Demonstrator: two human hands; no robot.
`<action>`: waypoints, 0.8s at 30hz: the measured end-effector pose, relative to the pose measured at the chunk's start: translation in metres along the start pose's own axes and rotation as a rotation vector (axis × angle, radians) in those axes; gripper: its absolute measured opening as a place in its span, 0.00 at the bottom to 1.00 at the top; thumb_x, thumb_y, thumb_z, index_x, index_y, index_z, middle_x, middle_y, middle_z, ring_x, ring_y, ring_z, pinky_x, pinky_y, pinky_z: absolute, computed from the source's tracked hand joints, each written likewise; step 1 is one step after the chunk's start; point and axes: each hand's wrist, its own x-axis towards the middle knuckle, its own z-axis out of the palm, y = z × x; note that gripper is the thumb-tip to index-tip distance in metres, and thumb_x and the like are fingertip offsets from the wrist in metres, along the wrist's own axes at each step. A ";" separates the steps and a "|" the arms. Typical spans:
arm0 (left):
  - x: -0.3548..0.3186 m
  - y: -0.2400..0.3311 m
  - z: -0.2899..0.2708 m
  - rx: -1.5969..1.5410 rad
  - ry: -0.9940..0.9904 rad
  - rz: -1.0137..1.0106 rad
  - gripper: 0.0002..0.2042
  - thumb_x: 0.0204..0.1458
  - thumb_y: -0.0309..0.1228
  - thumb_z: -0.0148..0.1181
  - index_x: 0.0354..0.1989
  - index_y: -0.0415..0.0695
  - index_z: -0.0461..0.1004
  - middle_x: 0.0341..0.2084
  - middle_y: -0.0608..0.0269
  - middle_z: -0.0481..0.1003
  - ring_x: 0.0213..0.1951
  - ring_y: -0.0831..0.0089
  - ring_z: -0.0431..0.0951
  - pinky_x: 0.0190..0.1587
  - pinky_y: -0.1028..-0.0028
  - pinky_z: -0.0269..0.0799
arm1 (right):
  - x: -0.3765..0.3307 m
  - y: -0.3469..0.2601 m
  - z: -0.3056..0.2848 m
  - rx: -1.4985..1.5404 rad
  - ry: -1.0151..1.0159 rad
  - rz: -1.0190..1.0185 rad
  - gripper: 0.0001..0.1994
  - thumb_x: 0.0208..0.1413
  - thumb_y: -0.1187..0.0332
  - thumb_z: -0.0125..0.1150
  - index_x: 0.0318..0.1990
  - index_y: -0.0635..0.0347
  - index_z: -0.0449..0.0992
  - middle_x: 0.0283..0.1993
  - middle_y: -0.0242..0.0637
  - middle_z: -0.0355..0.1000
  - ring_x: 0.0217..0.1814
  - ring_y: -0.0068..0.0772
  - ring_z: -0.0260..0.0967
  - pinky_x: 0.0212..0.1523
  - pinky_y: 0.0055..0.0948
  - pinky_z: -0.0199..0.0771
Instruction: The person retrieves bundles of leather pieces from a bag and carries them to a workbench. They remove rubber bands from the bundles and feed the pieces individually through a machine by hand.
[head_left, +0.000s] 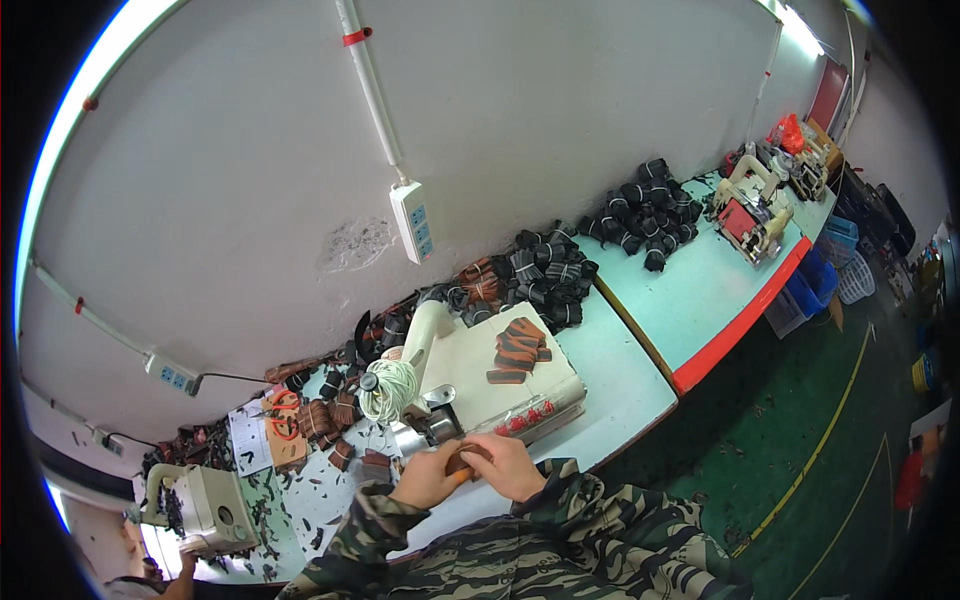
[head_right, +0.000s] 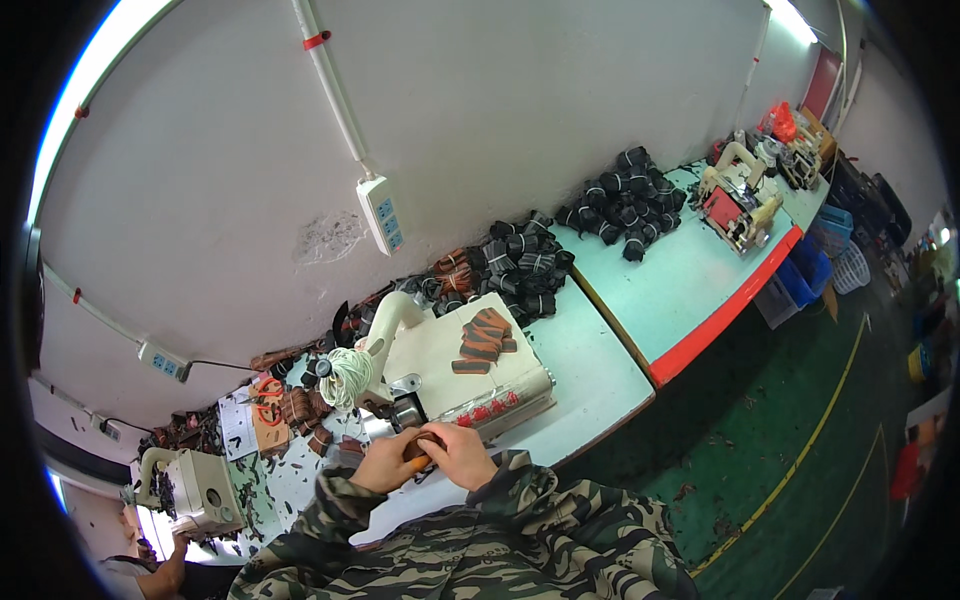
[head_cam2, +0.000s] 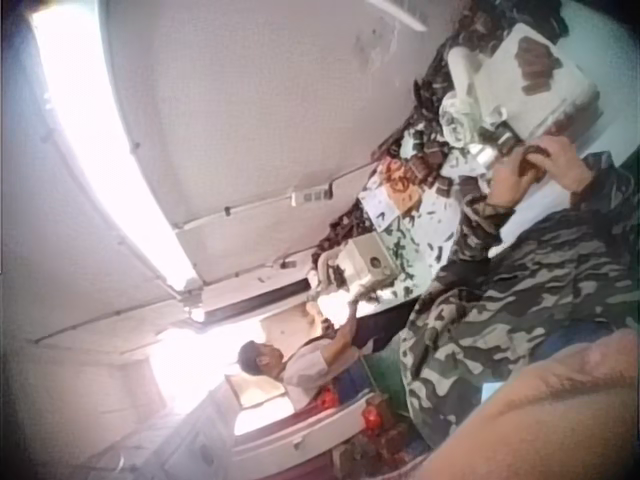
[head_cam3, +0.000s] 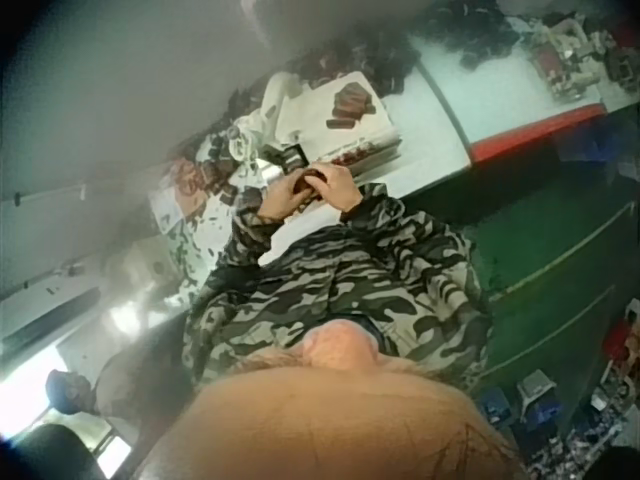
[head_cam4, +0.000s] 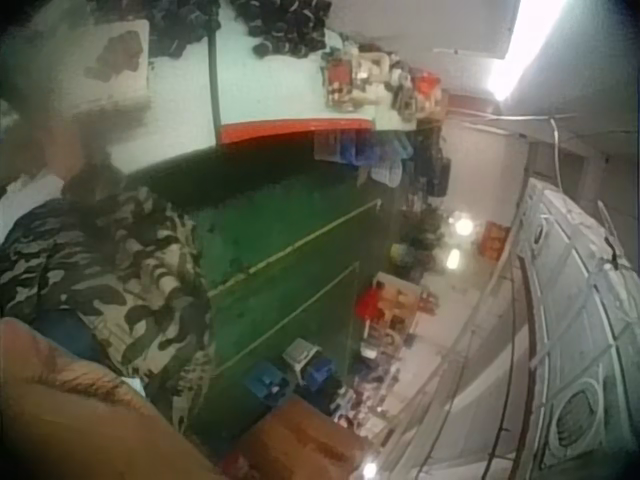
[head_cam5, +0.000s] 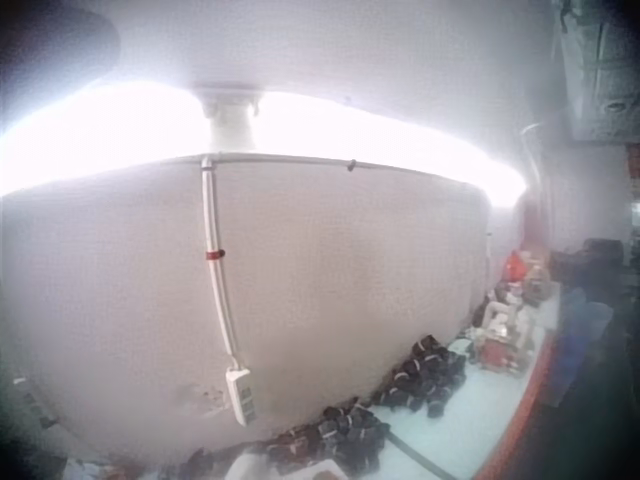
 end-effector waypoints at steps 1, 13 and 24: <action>-0.005 0.003 -0.008 -0.304 -0.158 -0.140 0.20 0.50 0.39 0.51 0.50 0.44 0.62 0.28 0.55 0.74 0.18 0.66 0.74 0.15 0.74 0.67 | 0.002 -0.004 -0.001 0.161 -0.055 0.175 0.12 0.52 0.68 0.53 0.40 0.67 0.70 0.28 0.41 0.71 0.26 0.26 0.69 0.28 0.23 0.68; -0.021 -0.041 0.009 -0.917 -0.019 -0.278 0.19 0.58 0.40 0.35 0.52 0.40 0.59 0.31 0.55 0.72 0.10 0.73 0.70 0.09 0.83 0.58 | 0.019 -0.002 0.016 0.192 -0.072 0.296 0.08 0.48 0.69 0.57 0.32 0.67 0.70 0.22 0.36 0.71 0.20 0.20 0.68 0.22 0.20 0.68; -0.010 -0.081 -0.033 -0.610 -0.112 -0.514 0.13 0.54 0.32 0.37 0.37 0.39 0.68 0.19 0.55 0.75 0.09 0.75 0.70 0.06 0.82 0.55 | 0.039 0.021 0.017 -0.160 -0.116 0.026 0.08 0.46 0.68 0.55 0.28 0.64 0.74 0.20 0.42 0.70 0.21 0.35 0.70 0.25 0.28 0.67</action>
